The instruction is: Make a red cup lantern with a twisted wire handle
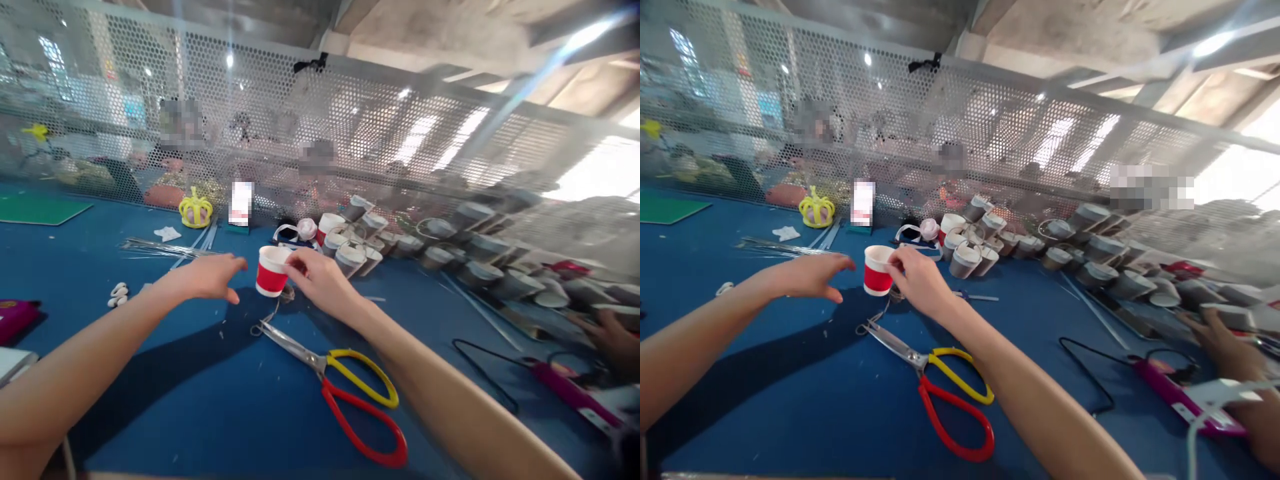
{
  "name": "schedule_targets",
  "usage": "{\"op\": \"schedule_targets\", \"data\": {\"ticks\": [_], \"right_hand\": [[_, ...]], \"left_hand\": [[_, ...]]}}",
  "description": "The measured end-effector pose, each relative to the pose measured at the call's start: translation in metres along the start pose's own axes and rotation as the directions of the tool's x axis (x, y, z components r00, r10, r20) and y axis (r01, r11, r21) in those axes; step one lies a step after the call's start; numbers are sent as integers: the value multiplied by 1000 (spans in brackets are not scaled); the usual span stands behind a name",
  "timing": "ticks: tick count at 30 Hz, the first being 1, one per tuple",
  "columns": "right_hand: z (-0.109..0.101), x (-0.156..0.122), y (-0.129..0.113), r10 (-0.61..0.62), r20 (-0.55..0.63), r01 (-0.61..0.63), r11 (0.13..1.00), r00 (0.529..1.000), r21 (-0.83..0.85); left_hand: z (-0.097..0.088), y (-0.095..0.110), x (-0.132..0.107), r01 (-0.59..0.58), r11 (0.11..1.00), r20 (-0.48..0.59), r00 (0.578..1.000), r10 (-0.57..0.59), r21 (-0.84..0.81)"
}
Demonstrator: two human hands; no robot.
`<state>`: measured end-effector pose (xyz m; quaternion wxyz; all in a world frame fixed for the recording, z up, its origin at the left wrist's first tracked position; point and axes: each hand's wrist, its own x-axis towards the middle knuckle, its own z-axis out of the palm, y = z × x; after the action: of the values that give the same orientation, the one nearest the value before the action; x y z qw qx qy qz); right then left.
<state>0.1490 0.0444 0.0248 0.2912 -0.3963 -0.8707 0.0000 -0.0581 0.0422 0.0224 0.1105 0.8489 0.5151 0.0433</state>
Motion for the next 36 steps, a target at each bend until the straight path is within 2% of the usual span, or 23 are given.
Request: {"op": "schedule_targets", "data": {"ticks": [2,3,4,6,8,10,11,14,16,18,20,22,23,24,26,27,28,29,32,35,36], "right_hand": [[10,-3,-4,-13,33,12,1000,999,24],[14,-5,-6,-24,47,23,999,999,36],[17,-6,-7,-36,50,33,998,998,51],[20,-12,-8,-40,42,36,996,998,87],[19,-22,-9,0,48,-4,995,999,95],[16,-36,-11,75,131,-79,997,989,21],[14,-45,-13,117,210,-110,993,971,-45],[12,-69,-18,212,458,-118,967,864,-225],[12,-81,-21,214,494,-94,962,843,-257],[11,-90,-22,204,482,-85,962,852,-258],[7,-95,-20,207,476,-93,963,855,-251],[1,-99,-15,218,471,-115,965,855,-237],[-3,-101,-12,229,464,-131,963,856,-235],[-6,-103,-7,250,449,-152,958,858,-245],[-10,-105,1,316,403,-203,933,859,-298],[-12,-106,6,347,381,-227,917,857,-327],[-12,-106,9,371,370,-242,905,852,-351],[-12,-106,12,389,368,-252,895,845,-367],[-11,-103,16,412,392,-259,885,822,-386],[-9,-99,15,449,408,-266,862,795,-432],[-9,-98,14,474,410,-268,844,780,-465]], "left_hand": [[5,2,2,-12,1000,-204,979,7,-22],[8,4,4,-51,998,-295,955,41,-26],[10,7,5,-110,994,-339,935,105,3],[13,11,8,-162,983,-324,929,180,81],[14,12,10,-131,980,-278,945,170,152],[16,9,12,-86,978,-288,948,138,188],[17,7,14,-85,978,-306,942,141,190],[27,1,20,-124,979,-334,927,172,161],[34,-1,23,-145,978,-347,918,190,151],[38,-1,24,-137,977,-432,880,197,165],[38,3,22,-140,971,-528,819,225,196],[35,10,18,-168,960,-562,782,269,225],[34,15,15,-185,955,-543,790,285,233],[35,21,12,-182,957,-494,825,275,228],[40,32,7,-165,971,-309,927,213,174],[45,37,6,-147,979,-191,966,173,143],[51,41,5,-130,984,-95,985,142,124],[57,45,4,-148,983,-35,988,153,106],[71,49,5,-201,975,1,979,201,91],[61,45,6,-284,958,73,957,281,43],[52,43,5,-334,942,139,931,337,-45]]}}
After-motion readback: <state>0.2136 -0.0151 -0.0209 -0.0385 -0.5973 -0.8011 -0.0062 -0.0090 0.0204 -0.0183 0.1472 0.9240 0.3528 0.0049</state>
